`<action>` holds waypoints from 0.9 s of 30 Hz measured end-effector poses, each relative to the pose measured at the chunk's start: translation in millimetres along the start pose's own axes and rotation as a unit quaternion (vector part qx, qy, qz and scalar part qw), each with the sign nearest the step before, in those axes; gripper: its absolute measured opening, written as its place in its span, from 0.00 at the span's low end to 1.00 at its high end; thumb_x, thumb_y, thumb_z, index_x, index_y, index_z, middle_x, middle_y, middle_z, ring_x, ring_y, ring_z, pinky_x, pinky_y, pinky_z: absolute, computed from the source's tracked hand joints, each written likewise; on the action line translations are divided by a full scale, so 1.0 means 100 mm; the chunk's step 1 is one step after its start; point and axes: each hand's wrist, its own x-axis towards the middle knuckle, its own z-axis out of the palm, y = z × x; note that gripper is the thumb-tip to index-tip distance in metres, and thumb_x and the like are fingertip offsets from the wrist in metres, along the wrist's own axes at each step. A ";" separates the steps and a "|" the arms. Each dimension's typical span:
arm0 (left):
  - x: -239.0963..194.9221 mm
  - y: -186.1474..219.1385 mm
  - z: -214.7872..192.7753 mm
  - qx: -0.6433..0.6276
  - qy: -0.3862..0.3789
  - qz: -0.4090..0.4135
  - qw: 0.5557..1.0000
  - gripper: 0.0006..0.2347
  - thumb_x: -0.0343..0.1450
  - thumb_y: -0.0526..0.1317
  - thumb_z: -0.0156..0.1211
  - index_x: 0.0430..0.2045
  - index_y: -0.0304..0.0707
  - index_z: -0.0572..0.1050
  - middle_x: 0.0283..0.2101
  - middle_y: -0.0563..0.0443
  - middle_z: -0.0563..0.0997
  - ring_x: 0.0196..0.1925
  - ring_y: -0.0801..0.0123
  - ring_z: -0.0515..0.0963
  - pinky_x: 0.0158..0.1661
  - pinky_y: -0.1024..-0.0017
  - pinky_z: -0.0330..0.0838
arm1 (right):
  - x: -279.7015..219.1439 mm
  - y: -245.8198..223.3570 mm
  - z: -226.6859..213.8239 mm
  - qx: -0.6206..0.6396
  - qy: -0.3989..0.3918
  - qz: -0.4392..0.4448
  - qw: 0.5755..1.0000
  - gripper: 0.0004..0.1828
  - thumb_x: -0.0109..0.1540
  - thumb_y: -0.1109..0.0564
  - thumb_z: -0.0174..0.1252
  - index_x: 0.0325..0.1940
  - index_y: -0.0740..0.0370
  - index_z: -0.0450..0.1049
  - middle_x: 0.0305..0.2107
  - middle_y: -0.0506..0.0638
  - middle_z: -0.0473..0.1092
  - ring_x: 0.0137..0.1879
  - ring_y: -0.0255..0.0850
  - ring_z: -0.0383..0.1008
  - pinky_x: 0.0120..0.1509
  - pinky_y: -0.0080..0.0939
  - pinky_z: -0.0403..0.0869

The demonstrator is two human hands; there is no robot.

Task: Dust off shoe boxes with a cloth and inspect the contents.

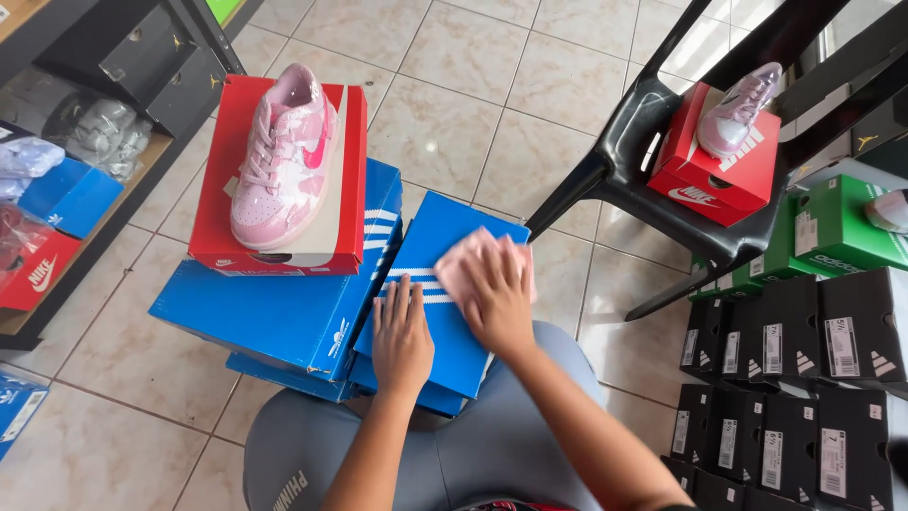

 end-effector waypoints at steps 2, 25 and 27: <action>-0.02 0.04 -0.07 0.007 0.009 0.003 1.000 0.19 0.78 0.41 0.45 0.66 0.41 0.66 0.72 0.38 0.63 0.75 0.50 0.58 0.71 0.50 0.45 | -0.33 -0.23 -0.20 0.170 0.003 0.050 0.984 0.34 0.66 0.50 0.44 0.78 0.49 0.55 0.77 0.57 0.44 0.82 0.55 0.37 0.82 0.59 0.39; -0.01 0.02 -0.03 0.036 -0.068 0.018 0.997 0.23 0.80 0.52 0.34 0.69 0.46 0.62 0.75 0.36 0.55 0.78 0.47 0.49 0.72 0.46 0.34 | -0.41 -0.40 0.25 0.653 0.030 0.444 0.613 0.40 0.72 0.37 0.37 0.82 0.50 0.31 0.78 0.53 0.27 0.83 0.51 0.25 0.82 0.55 0.32; 0.00 0.03 -0.03 0.037 -0.063 0.019 0.997 0.23 0.80 0.52 0.34 0.69 0.46 0.62 0.75 0.36 0.55 0.78 0.48 0.49 0.72 0.46 0.34 | -0.13 0.13 0.55 0.650 0.079 0.384 0.651 0.37 0.73 0.37 0.36 0.82 0.45 0.34 0.79 0.48 0.27 0.83 0.47 0.23 0.82 0.52 0.30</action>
